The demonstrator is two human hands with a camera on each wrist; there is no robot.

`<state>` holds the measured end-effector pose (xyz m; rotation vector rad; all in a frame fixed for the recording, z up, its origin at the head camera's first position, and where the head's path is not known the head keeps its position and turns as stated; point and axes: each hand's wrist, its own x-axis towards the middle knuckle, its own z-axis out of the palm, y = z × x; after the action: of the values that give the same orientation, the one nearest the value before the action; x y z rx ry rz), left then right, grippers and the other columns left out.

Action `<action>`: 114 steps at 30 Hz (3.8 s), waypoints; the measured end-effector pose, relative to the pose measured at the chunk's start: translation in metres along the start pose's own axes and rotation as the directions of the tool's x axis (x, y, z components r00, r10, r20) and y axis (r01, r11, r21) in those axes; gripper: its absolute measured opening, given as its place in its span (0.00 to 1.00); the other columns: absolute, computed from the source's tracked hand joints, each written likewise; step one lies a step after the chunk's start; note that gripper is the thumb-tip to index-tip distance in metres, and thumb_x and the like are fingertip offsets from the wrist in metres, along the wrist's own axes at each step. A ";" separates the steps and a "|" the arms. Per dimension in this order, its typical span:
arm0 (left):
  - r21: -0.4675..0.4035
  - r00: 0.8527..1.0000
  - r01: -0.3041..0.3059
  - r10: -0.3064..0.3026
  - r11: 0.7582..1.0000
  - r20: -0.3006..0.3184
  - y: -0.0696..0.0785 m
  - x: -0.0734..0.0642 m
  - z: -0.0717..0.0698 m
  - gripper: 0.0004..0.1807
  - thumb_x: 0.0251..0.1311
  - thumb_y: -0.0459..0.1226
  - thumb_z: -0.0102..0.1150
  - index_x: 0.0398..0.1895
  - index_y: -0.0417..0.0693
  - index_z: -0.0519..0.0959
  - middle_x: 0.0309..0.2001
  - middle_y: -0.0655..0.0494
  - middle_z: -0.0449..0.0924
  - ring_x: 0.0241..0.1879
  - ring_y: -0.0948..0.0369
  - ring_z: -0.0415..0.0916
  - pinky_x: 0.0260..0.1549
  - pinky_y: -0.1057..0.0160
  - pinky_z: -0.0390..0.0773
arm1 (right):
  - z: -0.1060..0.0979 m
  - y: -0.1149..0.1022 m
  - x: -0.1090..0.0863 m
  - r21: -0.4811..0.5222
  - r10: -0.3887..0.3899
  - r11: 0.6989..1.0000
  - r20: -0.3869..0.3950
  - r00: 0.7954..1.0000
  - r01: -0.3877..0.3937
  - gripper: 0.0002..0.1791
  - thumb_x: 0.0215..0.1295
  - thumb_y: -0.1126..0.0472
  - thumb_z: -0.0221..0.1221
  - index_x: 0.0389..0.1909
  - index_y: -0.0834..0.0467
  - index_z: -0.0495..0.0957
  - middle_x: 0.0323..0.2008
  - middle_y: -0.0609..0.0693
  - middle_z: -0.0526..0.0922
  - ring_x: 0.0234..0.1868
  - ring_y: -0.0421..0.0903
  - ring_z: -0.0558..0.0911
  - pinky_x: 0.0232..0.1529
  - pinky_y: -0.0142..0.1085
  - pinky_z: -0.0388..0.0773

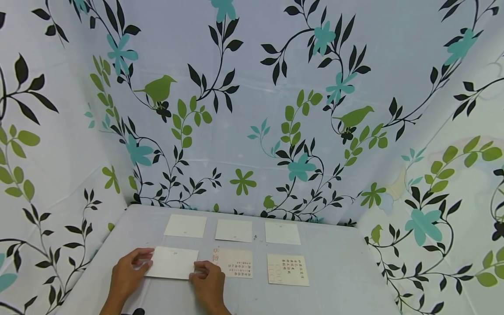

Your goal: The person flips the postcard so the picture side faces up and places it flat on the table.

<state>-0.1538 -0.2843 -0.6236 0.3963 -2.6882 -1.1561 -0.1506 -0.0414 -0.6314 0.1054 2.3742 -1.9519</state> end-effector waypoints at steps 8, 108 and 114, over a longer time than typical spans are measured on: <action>-0.037 1.000 0.025 -0.025 0.999 0.003 0.005 -0.001 -0.001 0.23 0.61 0.32 0.73 0.60 0.49 0.85 0.52 0.45 0.90 0.46 0.56 0.84 0.37 0.71 0.75 | -0.002 -0.002 -0.001 0.030 -0.036 0.999 -0.081 0.996 0.039 0.17 0.52 0.75 0.71 0.41 0.54 0.90 0.39 0.47 0.94 0.32 0.36 0.88 0.36 0.27 0.83; -0.043 0.999 -0.036 0.037 0.998 0.037 0.009 -0.001 -0.015 0.11 0.71 0.36 0.66 0.52 0.50 0.90 0.53 0.50 0.91 0.38 0.74 0.74 0.39 0.69 0.73 | -0.024 -0.009 0.017 0.357 0.151 0.916 0.114 0.982 -0.182 0.13 0.60 0.76 0.68 0.44 0.60 0.89 0.40 0.53 0.90 0.36 0.43 0.88 0.38 0.35 0.88; -0.044 0.998 -0.061 0.062 0.997 0.017 0.012 -0.001 -0.016 0.11 0.69 0.35 0.68 0.51 0.51 0.91 0.52 0.51 0.92 0.38 0.75 0.74 0.37 0.68 0.72 | -0.028 -0.010 0.019 0.320 0.138 0.932 0.126 0.982 -0.172 0.12 0.63 0.76 0.67 0.43 0.59 0.89 0.39 0.51 0.90 0.37 0.43 0.89 0.41 0.37 0.89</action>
<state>-0.1504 -0.2874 -0.6039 0.2959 -2.6656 -1.2038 -0.1703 -0.0161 -0.6180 0.1989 1.8946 -2.1980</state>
